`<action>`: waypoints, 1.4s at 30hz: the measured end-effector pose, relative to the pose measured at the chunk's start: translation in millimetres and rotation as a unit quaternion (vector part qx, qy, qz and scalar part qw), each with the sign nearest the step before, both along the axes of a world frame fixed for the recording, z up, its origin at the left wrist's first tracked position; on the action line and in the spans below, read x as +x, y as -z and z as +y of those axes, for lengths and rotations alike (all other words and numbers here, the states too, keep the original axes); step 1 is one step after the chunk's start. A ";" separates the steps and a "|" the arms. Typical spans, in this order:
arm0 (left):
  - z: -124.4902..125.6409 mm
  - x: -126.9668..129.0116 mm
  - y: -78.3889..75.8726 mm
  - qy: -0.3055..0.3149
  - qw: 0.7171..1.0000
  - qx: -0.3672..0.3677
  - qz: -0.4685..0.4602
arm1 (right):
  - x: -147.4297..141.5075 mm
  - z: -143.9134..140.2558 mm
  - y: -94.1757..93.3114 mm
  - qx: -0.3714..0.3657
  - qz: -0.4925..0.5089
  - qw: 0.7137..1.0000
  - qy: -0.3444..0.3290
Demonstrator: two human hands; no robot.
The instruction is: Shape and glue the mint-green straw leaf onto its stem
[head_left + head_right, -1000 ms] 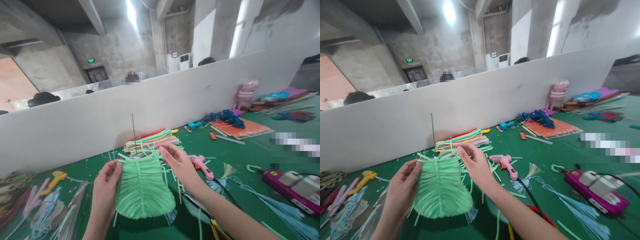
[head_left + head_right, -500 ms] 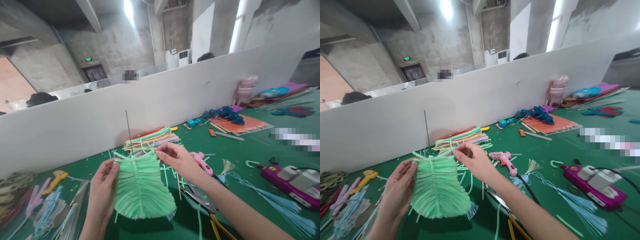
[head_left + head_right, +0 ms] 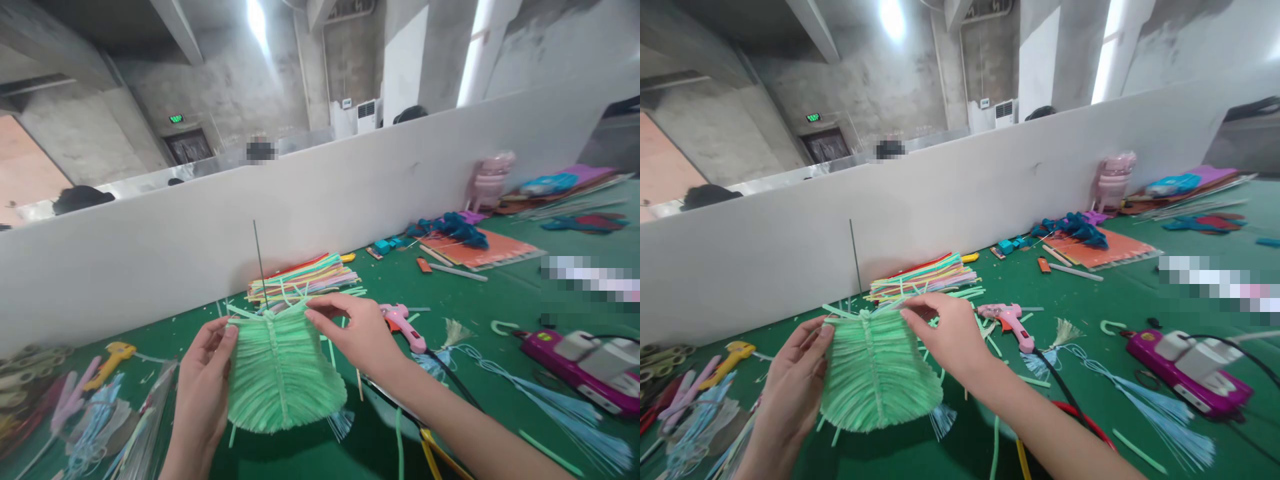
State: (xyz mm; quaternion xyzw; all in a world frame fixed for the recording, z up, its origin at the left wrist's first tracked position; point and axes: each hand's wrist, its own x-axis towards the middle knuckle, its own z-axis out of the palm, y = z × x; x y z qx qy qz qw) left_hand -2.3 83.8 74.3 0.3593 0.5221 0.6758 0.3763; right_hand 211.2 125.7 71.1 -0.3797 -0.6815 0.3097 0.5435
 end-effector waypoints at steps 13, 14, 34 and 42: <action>-3.0 -1.2 -6.7 0.032 0.999 -0.008 -0.011 | 9.6 5.7 -3.1 -0.121 0.060 0.978 -0.156; -3.6 -1.3 -7.4 0.033 0.999 -0.011 -0.012 | 9.5 5.7 -3.4 -0.125 0.066 0.976 -0.165; -6.5 1.5 -8.9 0.081 0.995 -0.054 -0.019 | 8.2 -0.4 -7.9 -0.085 0.063 0.990 -0.093; -8.0 -0.5 -8.0 0.095 0.994 -0.056 -0.006 | 18.5 -2.1 -22.6 -0.181 0.091 0.961 -0.190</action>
